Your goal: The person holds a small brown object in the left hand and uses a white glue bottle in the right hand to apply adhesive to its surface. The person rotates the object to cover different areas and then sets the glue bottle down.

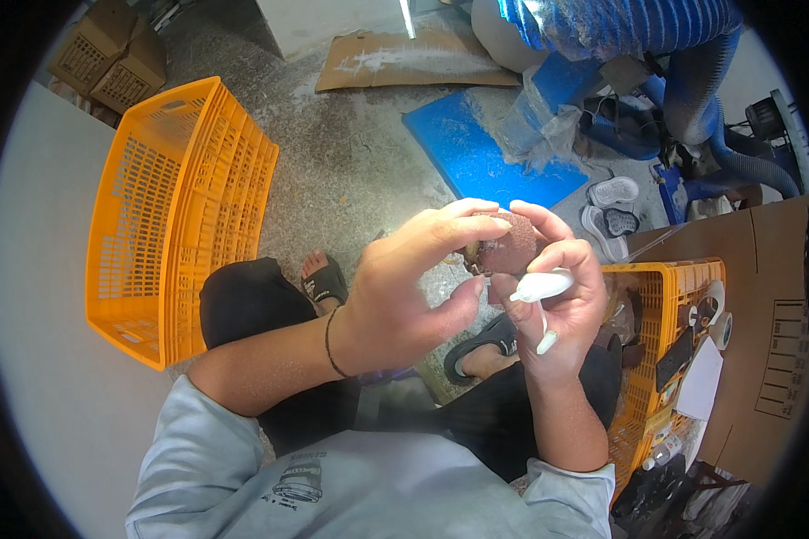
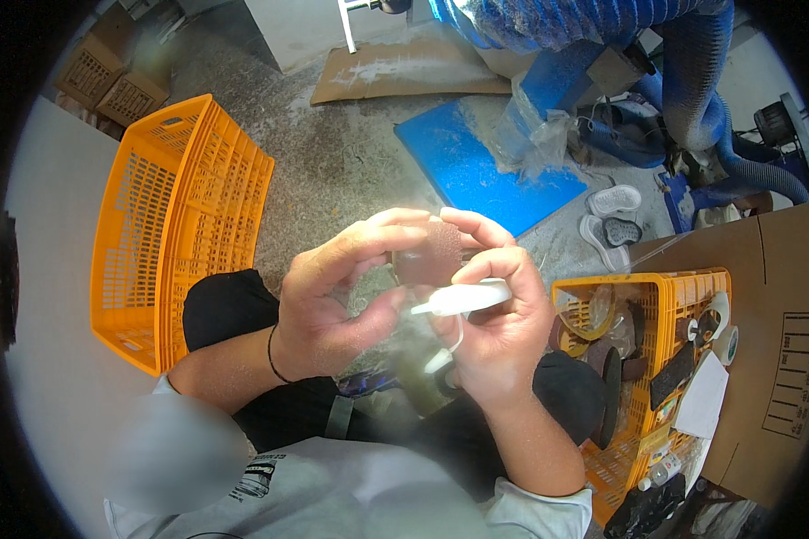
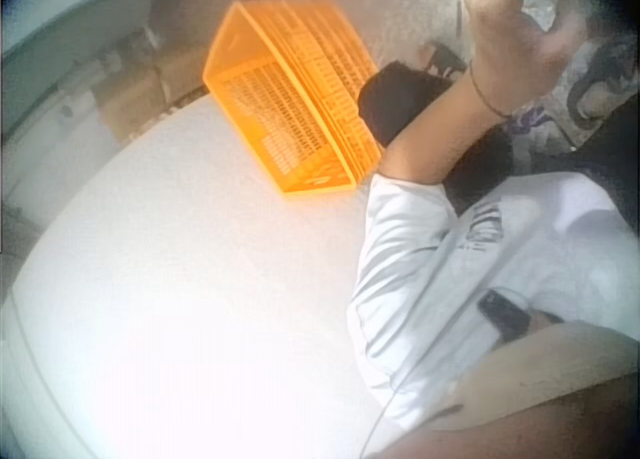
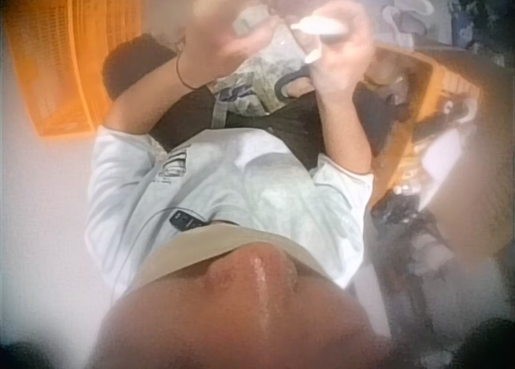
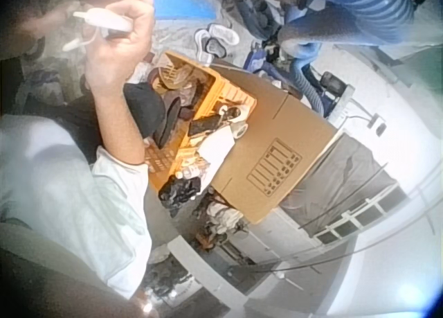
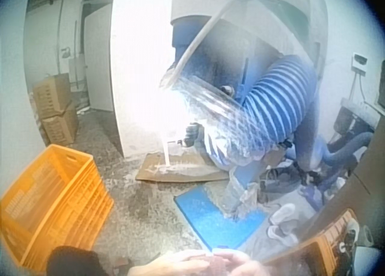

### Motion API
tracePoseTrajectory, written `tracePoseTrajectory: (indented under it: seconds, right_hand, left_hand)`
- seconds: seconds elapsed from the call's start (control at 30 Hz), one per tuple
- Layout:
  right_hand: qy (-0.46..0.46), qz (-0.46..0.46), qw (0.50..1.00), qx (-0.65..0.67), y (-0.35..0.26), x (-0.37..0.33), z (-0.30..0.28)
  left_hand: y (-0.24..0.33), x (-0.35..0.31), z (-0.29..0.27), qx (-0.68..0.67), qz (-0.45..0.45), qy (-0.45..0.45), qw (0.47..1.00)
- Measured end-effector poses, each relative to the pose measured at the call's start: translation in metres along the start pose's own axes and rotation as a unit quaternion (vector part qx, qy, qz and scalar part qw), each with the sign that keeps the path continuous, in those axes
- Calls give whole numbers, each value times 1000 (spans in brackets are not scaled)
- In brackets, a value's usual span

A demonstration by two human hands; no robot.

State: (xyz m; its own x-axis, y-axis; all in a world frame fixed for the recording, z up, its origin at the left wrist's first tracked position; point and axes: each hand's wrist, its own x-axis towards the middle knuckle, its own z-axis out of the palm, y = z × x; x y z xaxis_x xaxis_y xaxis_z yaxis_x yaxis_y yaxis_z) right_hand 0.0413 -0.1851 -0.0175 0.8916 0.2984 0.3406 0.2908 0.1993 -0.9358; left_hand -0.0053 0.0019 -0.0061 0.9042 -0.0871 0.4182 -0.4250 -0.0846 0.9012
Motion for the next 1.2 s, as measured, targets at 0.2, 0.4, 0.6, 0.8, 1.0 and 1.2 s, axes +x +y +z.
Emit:
tracePoseTrajectory:
  seconds: [0.2, 0.4, 0.6, 0.8, 1.0, 1.2]
  right_hand:
    - [-2, -1, 1000, 0, 1, 0, 0]
    - [8, 19, 1000, 12, 0, 0, 1]
    - [18, 30, 999, 34, -6, 1, 6]
    - [14, 28, 999, 35, -4, 1, 4]
    - [5, 24, 999, 27, 0, 0, 1]
    - [0, 16, 1000, 7, 0, 2, 3]
  left_hand:
    - [1, 0, -2, 9, 2, -2, 1000]
    - [-8, 4, 5, 45, 52, 64, 996]
    - [-11, 3, 6, 33, 48, 70, 996]
    - [-9, 3, 6, 46, 52, 68, 995]
    - [-9, 3, 6, 52, 58, 64, 995]
    - [-11, 3, 7, 38, 54, 71, 995]
